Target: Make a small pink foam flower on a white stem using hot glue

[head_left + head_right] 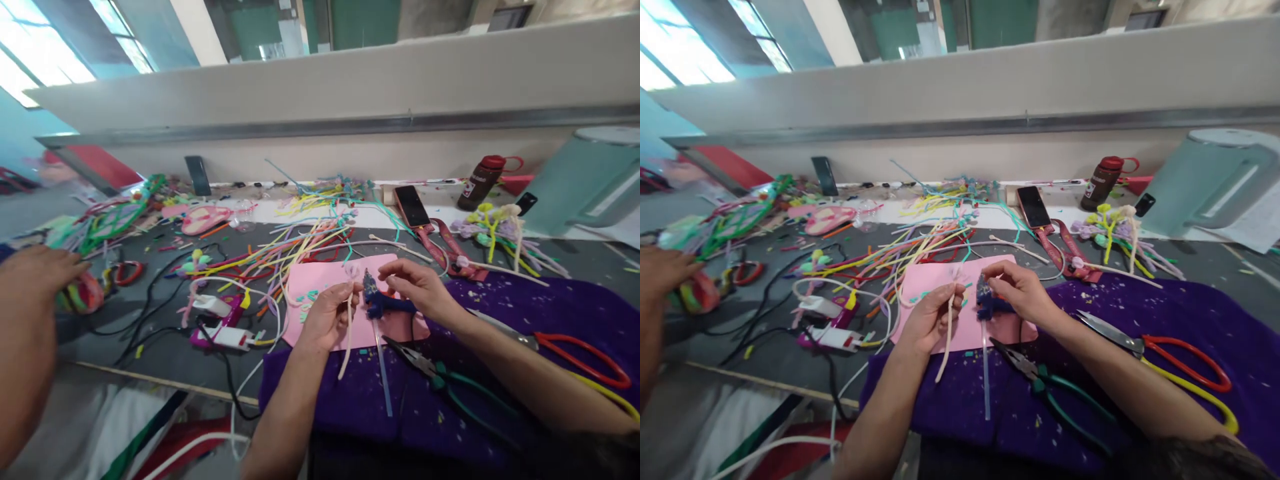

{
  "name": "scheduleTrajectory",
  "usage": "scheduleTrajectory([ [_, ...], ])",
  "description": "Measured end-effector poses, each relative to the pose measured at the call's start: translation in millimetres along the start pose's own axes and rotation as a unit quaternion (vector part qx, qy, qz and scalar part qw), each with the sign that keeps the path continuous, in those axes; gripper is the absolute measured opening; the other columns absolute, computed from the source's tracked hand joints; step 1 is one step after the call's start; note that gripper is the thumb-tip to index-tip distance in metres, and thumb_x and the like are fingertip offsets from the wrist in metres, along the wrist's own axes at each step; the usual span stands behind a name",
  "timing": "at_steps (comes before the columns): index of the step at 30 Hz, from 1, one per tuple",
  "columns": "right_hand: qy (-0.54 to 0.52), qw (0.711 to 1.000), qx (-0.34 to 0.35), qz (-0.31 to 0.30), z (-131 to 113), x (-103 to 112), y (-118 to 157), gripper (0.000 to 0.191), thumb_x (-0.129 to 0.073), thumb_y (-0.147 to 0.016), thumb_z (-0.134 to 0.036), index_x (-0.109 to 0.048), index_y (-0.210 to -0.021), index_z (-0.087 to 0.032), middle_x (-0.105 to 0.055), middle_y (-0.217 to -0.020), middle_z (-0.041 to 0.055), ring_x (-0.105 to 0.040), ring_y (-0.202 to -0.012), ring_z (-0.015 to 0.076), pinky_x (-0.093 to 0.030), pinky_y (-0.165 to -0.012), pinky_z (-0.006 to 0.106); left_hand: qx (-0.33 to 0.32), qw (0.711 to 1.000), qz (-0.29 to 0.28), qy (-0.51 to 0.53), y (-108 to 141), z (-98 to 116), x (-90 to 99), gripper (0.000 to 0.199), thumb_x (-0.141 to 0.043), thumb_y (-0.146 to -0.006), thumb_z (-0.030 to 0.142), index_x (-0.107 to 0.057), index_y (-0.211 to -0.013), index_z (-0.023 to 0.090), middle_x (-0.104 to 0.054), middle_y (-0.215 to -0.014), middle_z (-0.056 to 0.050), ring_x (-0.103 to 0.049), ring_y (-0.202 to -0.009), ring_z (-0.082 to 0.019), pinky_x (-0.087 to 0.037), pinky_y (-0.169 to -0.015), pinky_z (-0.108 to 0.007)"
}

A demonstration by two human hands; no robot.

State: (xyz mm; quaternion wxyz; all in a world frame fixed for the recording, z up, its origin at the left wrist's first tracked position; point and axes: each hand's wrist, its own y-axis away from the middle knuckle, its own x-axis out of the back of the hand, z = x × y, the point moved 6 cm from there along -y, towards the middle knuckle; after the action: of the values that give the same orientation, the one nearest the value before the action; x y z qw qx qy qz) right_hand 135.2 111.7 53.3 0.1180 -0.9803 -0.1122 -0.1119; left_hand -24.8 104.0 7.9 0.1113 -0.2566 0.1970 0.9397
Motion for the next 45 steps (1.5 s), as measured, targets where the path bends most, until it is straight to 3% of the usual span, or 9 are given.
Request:
scheduleTrajectory([
  [6, -0.078, 0.994, -0.049, -0.054, 10.0, -19.4, 0.1, 0.033, -0.054, -0.077, -0.037, -0.056, -0.105, -0.019, -0.061, -0.094, 0.0045, -0.059, -0.063, 0.012, -0.039, -0.044, 0.02, 0.011, 1.0, -0.003, 0.011, -2.1, -4.0, 1.0, 0.022, -0.068, -0.065, 0.029, -0.065, -0.077, 0.01, -0.054, -0.055, 0.002, -0.038, -0.034, 0.001, -0.022, -0.029, -0.01],
  [10, -0.116, 0.991, -0.063, -0.035, 13.7, -17.5, -1.1, 0.025, -0.051, -0.079, -0.035, -0.057, -0.096, -0.017, -0.058, -0.076, 0.0, -0.053, -0.052, 0.0083, -0.034, -0.041, 0.019, 0.023, 0.999, -0.017, 0.021, -3.2, -6.1, -0.3, 0.023, -0.068, -0.065, 0.029, -0.064, -0.077, 0.01, -0.052, -0.053, 0.004, -0.036, -0.032, 0.001, -0.022, -0.028, -0.01],
  [14, -0.102, 0.992, -0.074, 0.0, 19.0, -12.4, -1.0, 0.02, -0.046, -0.08, -0.029, -0.057, -0.091, -0.016, -0.042, -0.054, -0.0066, -0.036, -0.039, 0.005, -0.025, -0.037, 0.018, 0.031, 0.998, -0.025, 0.037, -2.0, -5.5, -1.6, 0.025, -0.067, -0.067, 0.032, -0.063, -0.078, 0.011, -0.051, -0.053, 0.004, -0.03, -0.03, 0.002, -0.021, -0.027, -0.011],
  [18, -0.056, 0.996, -0.067, 0.014, 19.7, -13.8, 1.7, 0.019, -0.047, -0.078, -0.026, -0.059, -0.089, -0.016, -0.036, -0.05, -0.0074, -0.03, -0.04, 0.0054, -0.021, -0.037, 0.018, 0.009, 0.999, -0.001, 0.045, 0.4, -1.2, 1.2, 0.025, -0.07, -0.062, 0.029, -0.064, -0.076, 0.011, -0.054, -0.056, 0.002, -0.035, -0.034, 0.001, -0.022, -0.028, -0.01],
  [25, -0.126, 0.98, -0.117, -0.103, 19.9, -45.6, 12.5, 0.027, -0.054, -0.076, -0.042, -0.058, -0.081, -0.015, -0.057, -0.064, -0.0012, -0.048, -0.045, 0.0072, -0.032, -0.039, 0.018, -0.087, 0.995, 0.039, -0.042, 2.0, 4.3, 1.1, 0.022, -0.068, -0.064, 0.03, -0.069, -0.077, 0.013, -0.063, -0.079, -0.004, -0.051, -0.055, -0.005, -0.034, -0.043, -0.015],
  [29, -0.215, 0.96, -0.134, -0.116, 26.8, -58.8, 15.0, 0.03, -0.061, -0.072, -0.044, -0.056, -0.073, -0.015, -0.053, -0.056, -0.0045, -0.045, -0.04, 0.006, -0.031, -0.037, 0.018, -0.107, 0.991, 0.006, -0.086, 0.3, 0.4, -6.7, 0.022, -0.067, -0.066, 0.033, -0.07, -0.077, 0.015, -0.064, -0.095, -0.005, -0.054, -0.064, -0.01, -0.04, -0.053, -0.021],
  [35, -0.177, 0.972, -0.117, -0.096, 25.2, -55.6, 13.9, 0.029, -0.059, -0.074, -0.042, -0.053, -0.065, -0.015, -0.047, -0.046, -0.0067, -0.041, -0.035, 0.0047, -0.029, -0.035, 0.017, -0.07, 0.995, -0.004, -0.077, -6.3, -9.7, -3.7, 0.028, -0.068, -0.066, 0.032, -0.069, -0.086, 0.012, -0.058, -0.065, -0.001, -0.047, -0.054, -0.007, -0.035, -0.049, -0.019],
  [41, -0.094, 0.985, -0.115, -0.093, 26.3, -54.5, 14.4, 0.029, -0.053, -0.078, -0.041, -0.048, -0.062, -0.017, -0.046, -0.043, -0.0067, -0.042, -0.034, 0.0059, -0.031, -0.034, 0.017, -0.055, 0.996, 0.032, -0.055, -10.8, -15.5, 0.6, 0.027, -0.073, -0.058, 0.031, -0.067, -0.075, 0.011, -0.056, -0.06, 0.0, -0.047, -0.049, -0.006, -0.031, -0.041, -0.017],
  [45, -0.06, 0.989, -0.099, -0.089, 21.9, -46.7, 13.2, 0.027, -0.052, -0.078, -0.039, -0.053, -0.065, -0.016, -0.052, -0.05, -0.0041, -0.046, -0.038, 0.0061, -0.034, -0.037, 0.017, -0.058, 0.996, 0.049, -0.047, -6.7, -4.6, 3.5, 0.023, -0.071, -0.061, 0.031, -0.064, -0.071, 0.012, -0.057, -0.059, 0.001, -0.043, -0.043, -0.003, -0.025, -0.036, -0.014],
])
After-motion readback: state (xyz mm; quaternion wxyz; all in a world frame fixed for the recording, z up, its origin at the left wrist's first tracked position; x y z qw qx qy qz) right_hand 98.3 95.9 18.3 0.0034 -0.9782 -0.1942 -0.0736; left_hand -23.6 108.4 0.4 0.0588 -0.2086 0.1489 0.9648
